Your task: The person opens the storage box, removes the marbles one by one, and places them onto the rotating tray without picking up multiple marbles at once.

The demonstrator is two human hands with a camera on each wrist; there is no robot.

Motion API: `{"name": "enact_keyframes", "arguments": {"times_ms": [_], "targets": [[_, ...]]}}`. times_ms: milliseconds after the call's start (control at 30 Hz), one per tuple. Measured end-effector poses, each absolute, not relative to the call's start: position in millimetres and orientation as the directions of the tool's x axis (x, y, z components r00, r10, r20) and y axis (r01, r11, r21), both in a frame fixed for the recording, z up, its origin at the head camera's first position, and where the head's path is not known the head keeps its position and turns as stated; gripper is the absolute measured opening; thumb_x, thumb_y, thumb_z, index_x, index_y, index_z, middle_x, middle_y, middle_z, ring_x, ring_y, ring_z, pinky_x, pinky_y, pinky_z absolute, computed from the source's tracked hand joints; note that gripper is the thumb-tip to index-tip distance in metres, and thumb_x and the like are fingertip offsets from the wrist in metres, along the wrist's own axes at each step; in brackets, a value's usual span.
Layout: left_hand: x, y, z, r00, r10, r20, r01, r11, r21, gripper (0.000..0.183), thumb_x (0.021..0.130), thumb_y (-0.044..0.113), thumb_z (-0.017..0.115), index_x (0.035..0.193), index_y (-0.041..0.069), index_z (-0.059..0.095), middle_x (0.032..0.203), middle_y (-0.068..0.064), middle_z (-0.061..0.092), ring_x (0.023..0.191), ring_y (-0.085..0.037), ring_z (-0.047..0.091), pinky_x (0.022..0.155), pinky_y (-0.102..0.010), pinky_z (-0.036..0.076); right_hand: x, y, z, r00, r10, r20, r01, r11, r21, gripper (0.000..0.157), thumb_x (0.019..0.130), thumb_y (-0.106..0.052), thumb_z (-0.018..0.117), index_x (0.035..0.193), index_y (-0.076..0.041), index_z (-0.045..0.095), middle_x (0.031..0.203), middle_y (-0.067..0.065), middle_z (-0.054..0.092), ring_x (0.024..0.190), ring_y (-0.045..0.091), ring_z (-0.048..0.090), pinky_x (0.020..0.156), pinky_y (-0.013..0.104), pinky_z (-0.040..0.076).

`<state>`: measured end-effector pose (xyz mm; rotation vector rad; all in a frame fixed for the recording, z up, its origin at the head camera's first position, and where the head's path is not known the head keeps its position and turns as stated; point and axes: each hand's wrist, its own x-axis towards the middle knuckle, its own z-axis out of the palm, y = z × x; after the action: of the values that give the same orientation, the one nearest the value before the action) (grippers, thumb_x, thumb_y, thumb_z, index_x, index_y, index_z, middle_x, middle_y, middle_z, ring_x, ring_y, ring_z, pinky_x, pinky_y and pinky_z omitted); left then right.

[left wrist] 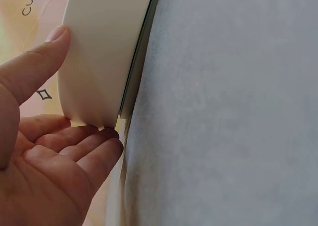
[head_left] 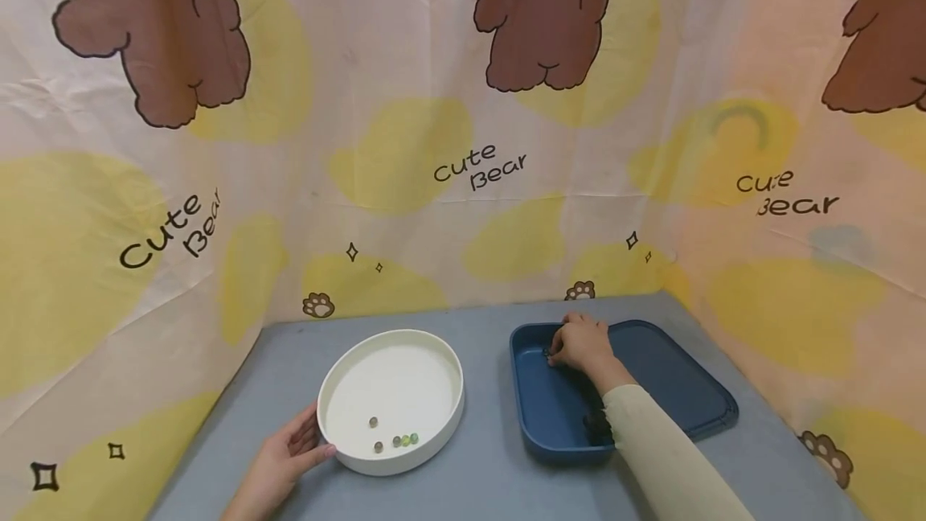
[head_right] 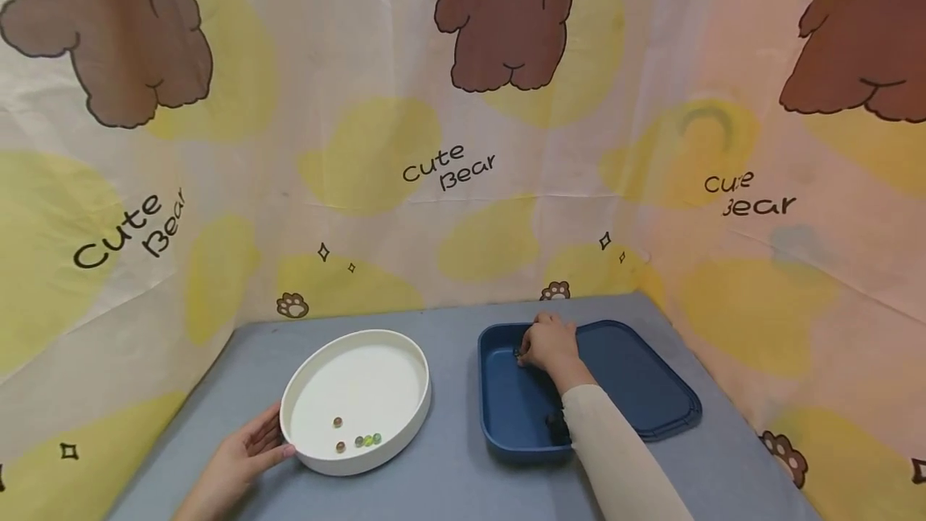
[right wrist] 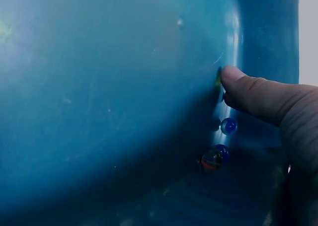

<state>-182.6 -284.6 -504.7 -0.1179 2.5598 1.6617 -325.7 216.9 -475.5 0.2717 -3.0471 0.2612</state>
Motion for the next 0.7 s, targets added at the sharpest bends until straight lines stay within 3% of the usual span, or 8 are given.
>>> {"name": "enact_keyframes", "arguments": {"times_ms": [167, 367, 600, 700], "targets": [[-182.4, -284.3, -505.2, -0.993, -0.029, -0.115, -0.116, 0.418, 0.901, 0.096, 0.074, 0.029, 0.083, 0.149, 0.001, 0.029, 0.152, -0.021, 0.035, 0.138, -0.033, 0.038, 0.106, -0.037, 0.045, -325.5, 216.1, -476.5, -0.98, -0.17, 0.105, -0.186, 0.966, -0.178, 0.011, 0.075, -0.038, 0.081, 0.074, -0.033, 0.071, 0.138, 0.012, 0.049, 0.128, 0.04, 0.039, 0.102, 0.07, 0.028], [-181.3, -287.0, -504.9, -0.994, -0.023, -0.108, -0.108, 0.415, 0.903, 0.095, 0.075, 0.026, 0.082, 0.15, 0.002, 0.028, 0.152, -0.021, 0.034, 0.138, -0.032, 0.037, 0.106, -0.036, 0.045, -333.0, 219.3, -479.5, -0.977, -0.179, 0.119, -0.206, 0.935, -0.288, 0.006, 0.081, -0.035, 0.077, 0.078, -0.032, 0.073, 0.139, 0.013, 0.048, 0.129, 0.04, 0.04, 0.102, 0.075, 0.026], [-180.1, -283.9, -505.1, -0.992, -0.015, -0.122, -0.118, 0.383, 0.916, 0.094, 0.076, 0.025, 0.082, 0.149, 0.0, 0.029, 0.152, -0.022, 0.034, 0.138, -0.033, 0.037, 0.106, -0.036, 0.044, -337.2, 229.6, -472.7, -0.955, -0.229, 0.186, -0.285, 0.88, -0.38, 0.005, 0.082, -0.033, 0.077, 0.083, -0.029, 0.075, 0.132, 0.013, 0.053, 0.123, 0.032, 0.048, 0.094, 0.056, 0.048], [-180.3, -282.7, -503.9, -0.992, -0.015, -0.122, -0.118, 0.382, 0.917, 0.094, 0.076, 0.025, 0.082, 0.15, 0.001, 0.028, 0.152, -0.021, 0.033, 0.139, -0.033, 0.036, 0.107, -0.037, 0.042, -338.2, 231.7, -464.9, -0.941, -0.247, 0.233, -0.324, 0.859, -0.397, 0.005, 0.081, -0.032, 0.077, 0.084, -0.029, 0.075, 0.121, 0.01, 0.056, 0.112, 0.028, 0.05, 0.084, 0.048, 0.05]]}}
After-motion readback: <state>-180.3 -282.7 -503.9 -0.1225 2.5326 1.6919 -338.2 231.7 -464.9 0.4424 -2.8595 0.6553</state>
